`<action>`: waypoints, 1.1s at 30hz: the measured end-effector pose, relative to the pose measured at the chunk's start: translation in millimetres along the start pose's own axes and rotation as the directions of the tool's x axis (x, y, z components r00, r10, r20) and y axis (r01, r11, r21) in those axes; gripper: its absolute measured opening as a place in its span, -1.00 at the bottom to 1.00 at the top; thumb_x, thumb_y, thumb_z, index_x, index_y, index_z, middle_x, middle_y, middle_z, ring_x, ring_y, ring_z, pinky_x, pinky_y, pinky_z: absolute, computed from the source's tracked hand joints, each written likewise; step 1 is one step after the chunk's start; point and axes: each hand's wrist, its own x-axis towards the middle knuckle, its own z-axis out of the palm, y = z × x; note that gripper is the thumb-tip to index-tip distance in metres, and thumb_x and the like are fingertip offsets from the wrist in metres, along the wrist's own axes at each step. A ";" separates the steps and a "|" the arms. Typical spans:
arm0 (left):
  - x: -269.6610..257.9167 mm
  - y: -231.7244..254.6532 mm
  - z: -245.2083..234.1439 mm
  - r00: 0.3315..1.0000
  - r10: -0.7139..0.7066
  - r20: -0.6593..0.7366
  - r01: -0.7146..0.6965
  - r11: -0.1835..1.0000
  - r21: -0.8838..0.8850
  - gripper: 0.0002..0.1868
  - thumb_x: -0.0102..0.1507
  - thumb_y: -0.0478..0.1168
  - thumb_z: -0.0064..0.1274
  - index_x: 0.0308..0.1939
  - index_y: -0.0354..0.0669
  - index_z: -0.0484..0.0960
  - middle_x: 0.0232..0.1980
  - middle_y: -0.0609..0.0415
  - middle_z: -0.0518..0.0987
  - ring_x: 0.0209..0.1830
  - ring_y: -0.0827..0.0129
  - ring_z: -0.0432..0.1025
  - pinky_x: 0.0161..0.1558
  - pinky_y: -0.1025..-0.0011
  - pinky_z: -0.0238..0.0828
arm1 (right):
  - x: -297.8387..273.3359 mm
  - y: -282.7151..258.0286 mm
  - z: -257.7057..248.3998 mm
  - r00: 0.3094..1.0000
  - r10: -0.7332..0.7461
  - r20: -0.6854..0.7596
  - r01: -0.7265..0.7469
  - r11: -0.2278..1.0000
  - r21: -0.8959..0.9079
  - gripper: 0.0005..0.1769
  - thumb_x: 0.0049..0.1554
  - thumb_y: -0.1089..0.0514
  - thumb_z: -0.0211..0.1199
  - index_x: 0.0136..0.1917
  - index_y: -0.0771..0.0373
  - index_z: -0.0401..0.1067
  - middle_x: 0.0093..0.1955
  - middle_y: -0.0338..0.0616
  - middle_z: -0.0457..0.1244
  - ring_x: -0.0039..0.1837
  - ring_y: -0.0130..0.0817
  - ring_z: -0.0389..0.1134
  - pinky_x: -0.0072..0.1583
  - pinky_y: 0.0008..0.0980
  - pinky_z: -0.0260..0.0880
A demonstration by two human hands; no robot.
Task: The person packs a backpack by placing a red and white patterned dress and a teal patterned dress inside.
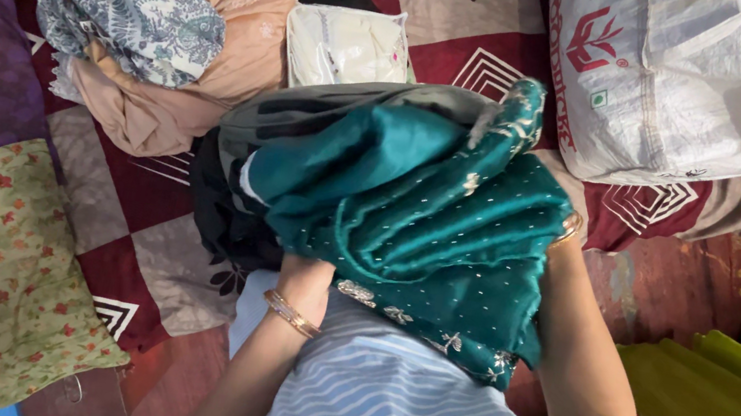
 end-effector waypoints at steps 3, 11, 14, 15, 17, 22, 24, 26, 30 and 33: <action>18.3 -10.2 -14.3 0.971 0.138 0.196 -0.204 0.906 0.371 -0.48 0.34 -0.16 0.16 0.37 -0.12 0.49 0.40 0.02 0.52 0.34 0.27 0.42 0.33 0.30 0.38 | -6.7 6.2 -10.7 0.999 0.004 -0.037 -0.006 0.999 -0.044 -0.41 0.01 0.13 0.41 0.30 0.20 0.36 0.22 -0.12 0.31 0.22 -0.33 0.33 0.23 -0.27 0.39; 33.4 -33.4 -31.8 0.564 0.487 0.667 -0.722 -0.101 0.685 -0.50 0.32 -0.01 0.01 0.29 -0.15 0.51 0.32 -0.12 0.49 0.27 -0.02 0.40 0.29 0.12 0.32 | -15.8 -11.4 -4.8 0.995 -0.072 0.065 0.089 0.946 -0.311 -0.45 0.07 0.09 0.34 0.31 0.23 0.37 0.21 -0.06 0.31 0.22 -0.25 0.32 0.24 -0.24 0.36; 21.0 -23.4 -45.3 0.627 0.319 0.710 -0.766 0.088 0.637 -0.56 0.34 -0.04 -0.01 0.26 -0.08 0.52 0.29 -0.05 0.55 0.26 0.07 0.45 0.30 0.16 0.36 | -28.9 -41.3 11.4 0.985 0.064 0.158 -0.038 0.987 -0.158 -0.46 0.09 0.08 0.32 0.31 0.25 0.37 0.21 -0.03 0.31 0.22 -0.22 0.32 0.24 -0.23 0.34; 16.0 -23.2 -50.4 0.639 0.260 0.724 -0.768 0.154 0.622 -0.58 0.34 -0.05 -0.02 0.26 -0.06 0.52 0.28 -0.03 0.57 0.25 0.10 0.46 0.31 0.17 0.38 | -33.8 -54.0 16.6 0.934 0.310 0.176 -0.341 0.920 0.193 -0.46 0.08 0.02 0.36 0.30 0.17 0.39 0.20 -0.10 0.32 0.20 -0.26 0.32 0.21 -0.23 0.36; 14.2 -29.1 -58.0 0.643 0.202 0.739 -0.765 0.217 0.606 -0.60 0.35 -0.07 -0.03 0.25 -0.04 0.52 0.27 0.00 0.58 0.25 0.13 0.48 0.31 0.18 0.39 | -25.8 -82.8 14.7 0.949 0.092 0.302 -0.087 0.996 -0.029 -0.56 0.13 -0.01 0.34 0.19 0.24 0.45 0.15 -0.04 0.34 0.18 -0.20 0.35 0.23 -0.21 0.37; 24.6 -63.5 -68.0 0.687 -0.329 0.648 0.616 0.737 -0.278 -0.59 0.53 -0.17 -0.15 0.42 -0.27 0.41 0.38 -0.12 0.50 0.33 0.07 0.39 0.38 0.07 0.25 | -15.2 -132.3 24.8 0.804 -0.188 0.565 0.253 0.967 -0.037 -0.57 0.18 -0.09 0.35 0.05 0.34 0.50 0.03 0.03 0.35 0.07 -0.13 0.36 0.16 -0.18 0.38; 34.5 -61.9 -76.3 0.661 -0.228 0.715 0.144 0.974 0.178 -0.57 0.48 -0.20 -0.16 0.44 -0.20 0.38 0.44 -0.08 0.44 0.41 0.10 0.33 0.42 0.13 0.22 | -14.3 -145.8 27.3 0.744 -0.258 0.617 0.269 0.960 0.077 -0.54 0.17 -0.12 0.36 0.03 0.35 0.49 -0.03 0.03 0.34 0.01 -0.12 0.35 0.10 -0.18 0.37; 38.6 -58.9 -80.6 0.570 -0.191 0.799 -0.436 0.754 0.491 -0.53 0.44 -0.23 -0.18 0.45 -0.13 0.35 0.50 -0.03 0.37 0.49 0.14 0.27 0.46 0.19 0.18 | -16.8 -157.9 28.7 0.766 -0.179 0.617 0.207 0.978 0.027 -0.56 0.14 -0.12 0.38 -0.01 0.34 0.51 -0.01 0.02 0.34 0.04 -0.15 0.36 0.11 -0.20 0.39; 37.4 -55.9 -77.9 0.649 -0.212 0.731 -0.361 0.759 0.541 -0.53 0.44 -0.23 -0.17 0.45 -0.14 0.36 0.50 -0.03 0.38 0.48 0.15 0.28 0.45 0.19 0.19 | -29.4 -174.8 38.9 0.845 -0.030 0.533 0.037 0.999 -0.002 -0.64 0.23 -0.11 0.36 -0.05 0.25 0.49 0.37 0.10 0.19 0.33 -0.14 0.25 0.35 -0.19 0.29; 39.4 -54.7 -71.2 0.688 -0.219 0.692 -0.320 0.764 0.560 -0.54 0.44 -0.24 -0.16 0.44 -0.15 0.37 0.49 -0.03 0.39 0.47 0.16 0.28 0.45 0.20 0.20 | -29.5 -174.1 42.6 0.860 0.080 0.504 -0.058 0.997 -0.060 -0.42 0.19 -0.19 0.30 0.26 0.28 0.38 0.66 0.06 -0.07 0.52 -0.20 0.10 0.46 -0.22 0.14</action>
